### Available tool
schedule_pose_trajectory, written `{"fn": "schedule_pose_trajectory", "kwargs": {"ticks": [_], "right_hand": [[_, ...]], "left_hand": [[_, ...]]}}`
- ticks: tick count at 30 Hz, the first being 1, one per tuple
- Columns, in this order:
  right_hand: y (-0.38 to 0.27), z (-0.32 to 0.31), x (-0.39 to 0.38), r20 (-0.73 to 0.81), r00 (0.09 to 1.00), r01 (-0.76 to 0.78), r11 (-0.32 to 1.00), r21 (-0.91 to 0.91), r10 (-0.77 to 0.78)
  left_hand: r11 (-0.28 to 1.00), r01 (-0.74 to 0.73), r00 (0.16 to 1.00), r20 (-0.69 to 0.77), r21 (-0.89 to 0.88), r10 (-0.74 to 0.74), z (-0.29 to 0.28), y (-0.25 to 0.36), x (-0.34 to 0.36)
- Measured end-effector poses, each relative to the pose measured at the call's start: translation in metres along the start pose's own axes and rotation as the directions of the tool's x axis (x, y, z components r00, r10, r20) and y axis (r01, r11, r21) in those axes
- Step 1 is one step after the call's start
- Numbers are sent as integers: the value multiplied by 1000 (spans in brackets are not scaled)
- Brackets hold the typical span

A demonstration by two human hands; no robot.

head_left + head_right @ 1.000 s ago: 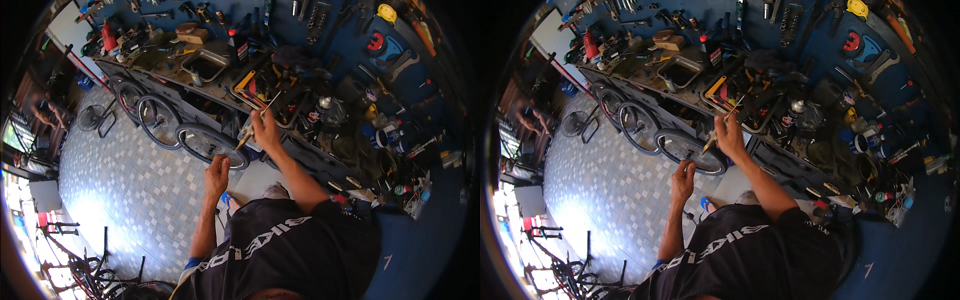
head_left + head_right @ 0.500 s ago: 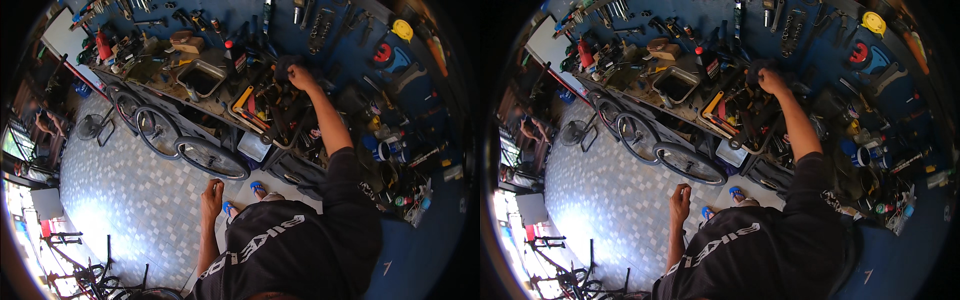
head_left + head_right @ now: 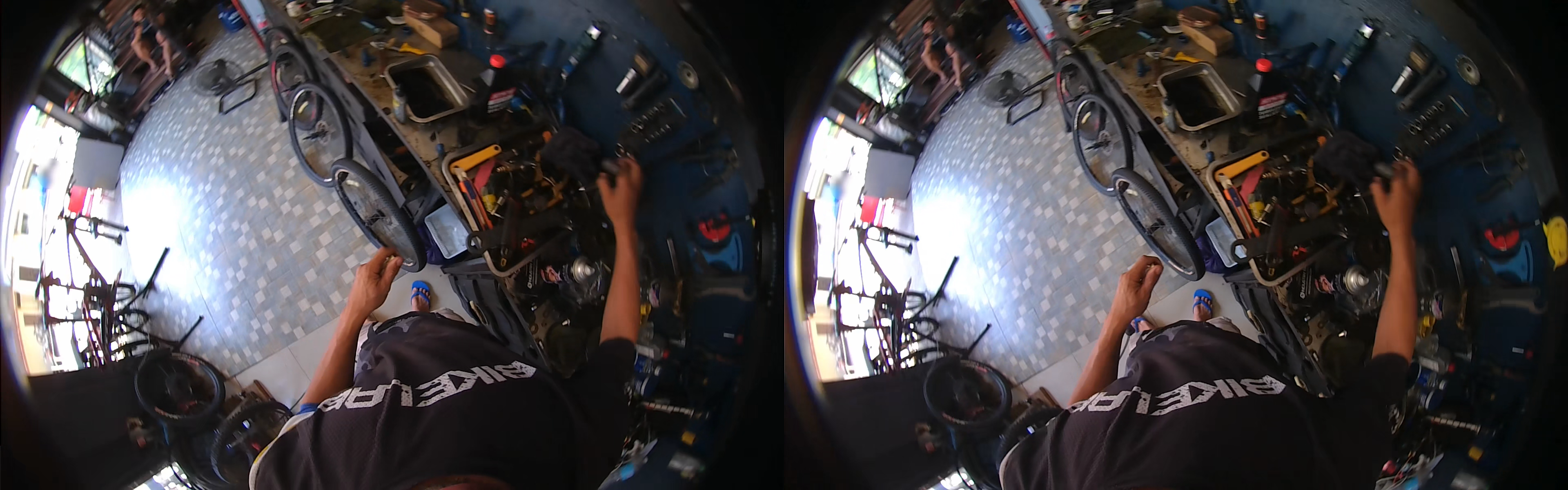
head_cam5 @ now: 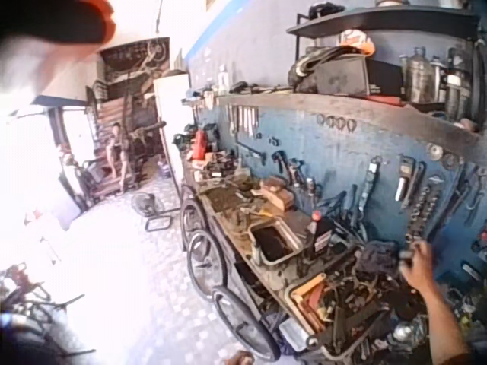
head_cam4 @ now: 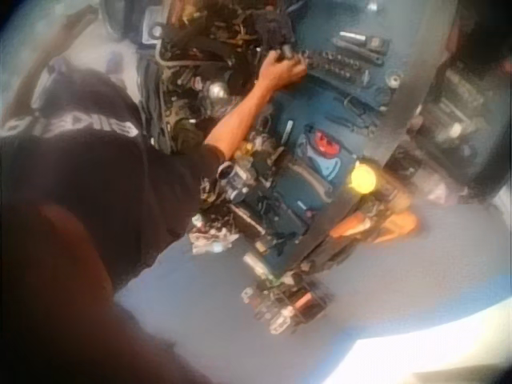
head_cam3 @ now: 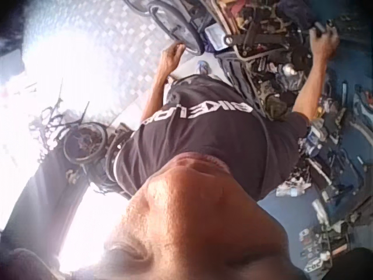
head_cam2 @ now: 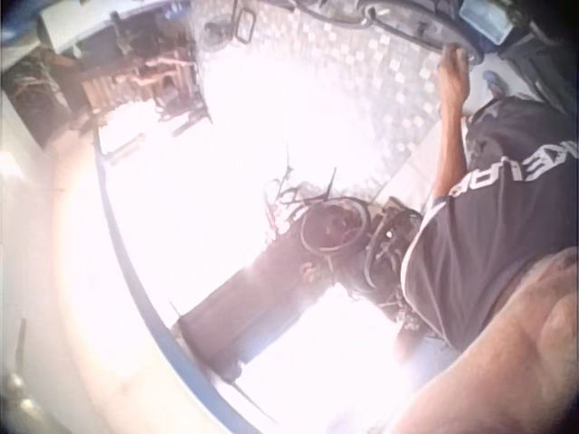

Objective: The person works on a bicycle wheel, using a tool to adjust the cassette and spokes. They then use a floor pump to inflate the tire and check the pressure with a gauge.

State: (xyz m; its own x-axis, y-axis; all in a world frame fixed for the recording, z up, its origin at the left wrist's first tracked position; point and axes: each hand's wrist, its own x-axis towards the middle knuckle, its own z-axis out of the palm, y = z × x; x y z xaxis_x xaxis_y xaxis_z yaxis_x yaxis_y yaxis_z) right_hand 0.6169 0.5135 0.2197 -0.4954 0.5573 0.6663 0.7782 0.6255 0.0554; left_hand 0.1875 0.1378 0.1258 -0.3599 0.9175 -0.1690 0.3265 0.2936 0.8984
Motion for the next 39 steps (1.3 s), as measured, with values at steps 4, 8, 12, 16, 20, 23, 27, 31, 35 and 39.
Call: {"fn": "schedule_pose_trajectory", "kwargs": {"ticks": [4,8,12,16,20,23,27,31,35,39], "right_hand": [[-42,-66,30,-159,985,-21,965,262,65],[-108,-120,61,-351,935,132,867,481,52],[-173,-124,73,-345,910,175,544,820,228],[-299,-94,82,70,915,6,-186,983,396],[-426,-75,92,363,896,-156,-583,797,256],[-502,-89,94,324,931,-173,-581,796,168],[-569,-108,88,257,963,-135,-669,731,87],[-614,-121,70,271,960,-148,-685,713,74],[-642,-128,52,287,953,-164,-635,755,96],[-656,-123,35,325,940,-201,-596,777,107]], "left_hand": [[1000,-4,1000,11,11,3,-5,-5,-15],[994,-107,994,-28,-25,107,-16,-11,-21],[976,-215,971,-114,-45,209,-47,-24,-42],[947,-308,945,-148,-88,293,-92,-23,-84],[900,-428,888,-226,-84,401,-146,-8,-133],[916,-399,896,-232,-47,378,-192,-9,-175],[914,-404,864,-309,49,398,-232,-29,-222],[933,-352,885,-298,79,359,-257,-47,-254],[939,-324,902,-262,117,344,-273,-60,-279],[934,-344,897,-259,97,358,-276,-76,-291]]}}
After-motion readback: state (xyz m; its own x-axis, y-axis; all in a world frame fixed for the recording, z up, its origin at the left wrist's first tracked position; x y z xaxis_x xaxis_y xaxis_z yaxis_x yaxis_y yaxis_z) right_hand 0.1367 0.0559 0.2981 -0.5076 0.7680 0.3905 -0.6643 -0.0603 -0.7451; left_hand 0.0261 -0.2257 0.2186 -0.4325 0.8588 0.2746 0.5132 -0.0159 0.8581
